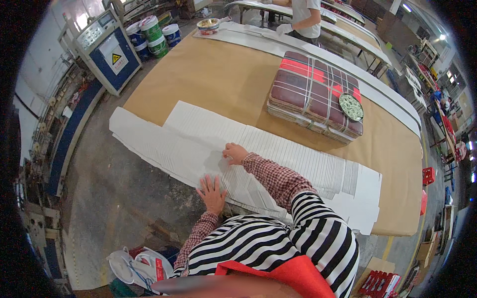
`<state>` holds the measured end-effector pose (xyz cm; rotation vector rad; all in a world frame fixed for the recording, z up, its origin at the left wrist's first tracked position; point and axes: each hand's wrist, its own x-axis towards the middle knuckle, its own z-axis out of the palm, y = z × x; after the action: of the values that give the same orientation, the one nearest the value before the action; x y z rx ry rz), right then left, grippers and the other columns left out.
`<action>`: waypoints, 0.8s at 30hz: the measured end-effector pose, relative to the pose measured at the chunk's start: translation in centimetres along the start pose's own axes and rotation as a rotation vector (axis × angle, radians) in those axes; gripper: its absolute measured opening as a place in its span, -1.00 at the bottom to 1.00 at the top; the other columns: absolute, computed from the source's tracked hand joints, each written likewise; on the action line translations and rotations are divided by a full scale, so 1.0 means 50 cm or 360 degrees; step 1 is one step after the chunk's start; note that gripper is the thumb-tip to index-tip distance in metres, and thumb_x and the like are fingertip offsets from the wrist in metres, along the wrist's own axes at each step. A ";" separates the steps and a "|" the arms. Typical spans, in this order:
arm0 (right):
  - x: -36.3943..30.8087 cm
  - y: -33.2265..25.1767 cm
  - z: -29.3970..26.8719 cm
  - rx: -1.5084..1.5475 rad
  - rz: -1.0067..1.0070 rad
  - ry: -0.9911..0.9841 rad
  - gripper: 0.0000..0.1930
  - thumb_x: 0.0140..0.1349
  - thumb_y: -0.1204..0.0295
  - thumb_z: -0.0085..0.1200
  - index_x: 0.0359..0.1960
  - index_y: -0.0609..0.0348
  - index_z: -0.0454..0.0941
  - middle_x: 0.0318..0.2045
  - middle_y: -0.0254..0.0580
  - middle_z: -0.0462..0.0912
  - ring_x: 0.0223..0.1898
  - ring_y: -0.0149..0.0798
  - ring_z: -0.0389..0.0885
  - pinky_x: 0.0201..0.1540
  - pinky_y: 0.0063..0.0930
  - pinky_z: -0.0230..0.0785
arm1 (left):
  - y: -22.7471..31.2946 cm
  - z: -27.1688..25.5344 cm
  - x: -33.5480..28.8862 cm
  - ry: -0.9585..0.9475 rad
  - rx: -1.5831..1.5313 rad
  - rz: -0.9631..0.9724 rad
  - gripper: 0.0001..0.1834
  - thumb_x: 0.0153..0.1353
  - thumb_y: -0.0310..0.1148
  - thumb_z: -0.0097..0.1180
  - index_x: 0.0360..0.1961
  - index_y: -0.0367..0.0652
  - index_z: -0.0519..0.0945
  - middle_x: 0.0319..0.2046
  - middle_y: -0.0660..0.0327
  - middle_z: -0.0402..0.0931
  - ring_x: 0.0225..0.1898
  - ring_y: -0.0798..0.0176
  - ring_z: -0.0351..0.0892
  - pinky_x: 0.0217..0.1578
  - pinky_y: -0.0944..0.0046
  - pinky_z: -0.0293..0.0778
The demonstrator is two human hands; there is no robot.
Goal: Manually aligning and stacking large white paper or cardboard sheets on an industrial workbench.
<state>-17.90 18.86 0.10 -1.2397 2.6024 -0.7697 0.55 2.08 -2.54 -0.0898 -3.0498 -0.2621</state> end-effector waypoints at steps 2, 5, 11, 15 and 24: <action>-0.003 0.002 0.007 0.0039 0.0000 0.0003 -0.66 -0.28 0.44 0.23 -0.36 0.05 0.45 -0.33 -0.17 0.40 -0.17 -0.08 0.35 -0.15 -0.28 0.27 | 0.002 -0.001 0.003 0.0000 0.0000 0.0008 -0.32 0.16 0.10 -0.28 0.24 0.00 0.02 0.27 0.00 -0.26 0.27 -0.17 -0.34 0.07 -0.38 -0.32; -0.006 -0.006 0.007 0.0034 0.0007 0.0033 -0.66 -0.29 0.45 0.23 -0.37 0.04 0.46 -0.33 -0.18 0.40 -0.17 -0.08 0.35 -0.16 -0.28 0.28 | -0.003 0.002 0.001 -0.0023 0.0030 0.0007 -0.31 0.16 0.10 -0.28 0.24 -0.01 0.00 0.27 0.00 -0.28 0.27 -0.17 -0.36 0.08 -0.37 -0.34; -0.018 0.003 0.025 0.0042 0.0001 0.0068 -0.71 -0.29 0.41 0.23 -0.42 0.03 0.48 -0.35 -0.20 0.39 -0.19 -0.11 0.35 -0.21 -0.28 0.29 | 0.007 0.002 -0.002 -0.0045 -0.0007 0.0002 -0.32 0.17 0.12 -0.32 0.24 0.01 0.02 0.27 -0.01 -0.27 0.27 -0.18 -0.34 0.07 -0.38 -0.31; -0.007 -0.012 0.021 -0.0153 -0.0095 -0.0005 -0.67 -0.33 0.34 0.28 -0.44 0.03 0.47 -0.31 -0.19 0.37 -0.18 -0.11 0.35 -0.21 -0.29 0.29 | -0.001 0.010 -0.004 -0.0029 0.0006 -0.0004 -0.31 0.17 0.14 -0.34 0.24 0.01 0.01 0.27 -0.01 -0.27 0.27 -0.18 -0.35 0.07 -0.38 -0.31; 0.007 -0.002 0.024 -0.0093 -0.0091 0.0013 -0.65 -0.29 0.38 0.26 -0.38 0.02 0.43 -0.32 -0.18 0.36 -0.18 -0.09 0.34 -0.20 -0.26 0.28 | 0.005 0.002 0.000 -0.0013 0.0028 -0.0007 -0.33 0.16 0.10 -0.29 0.24 0.05 0.01 0.27 0.00 -0.25 0.27 -0.18 -0.33 0.08 -0.37 -0.33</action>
<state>-17.62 18.06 -0.85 -1.3350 2.6243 -0.7145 0.57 2.33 -2.58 -0.0834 -3.0600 -0.2356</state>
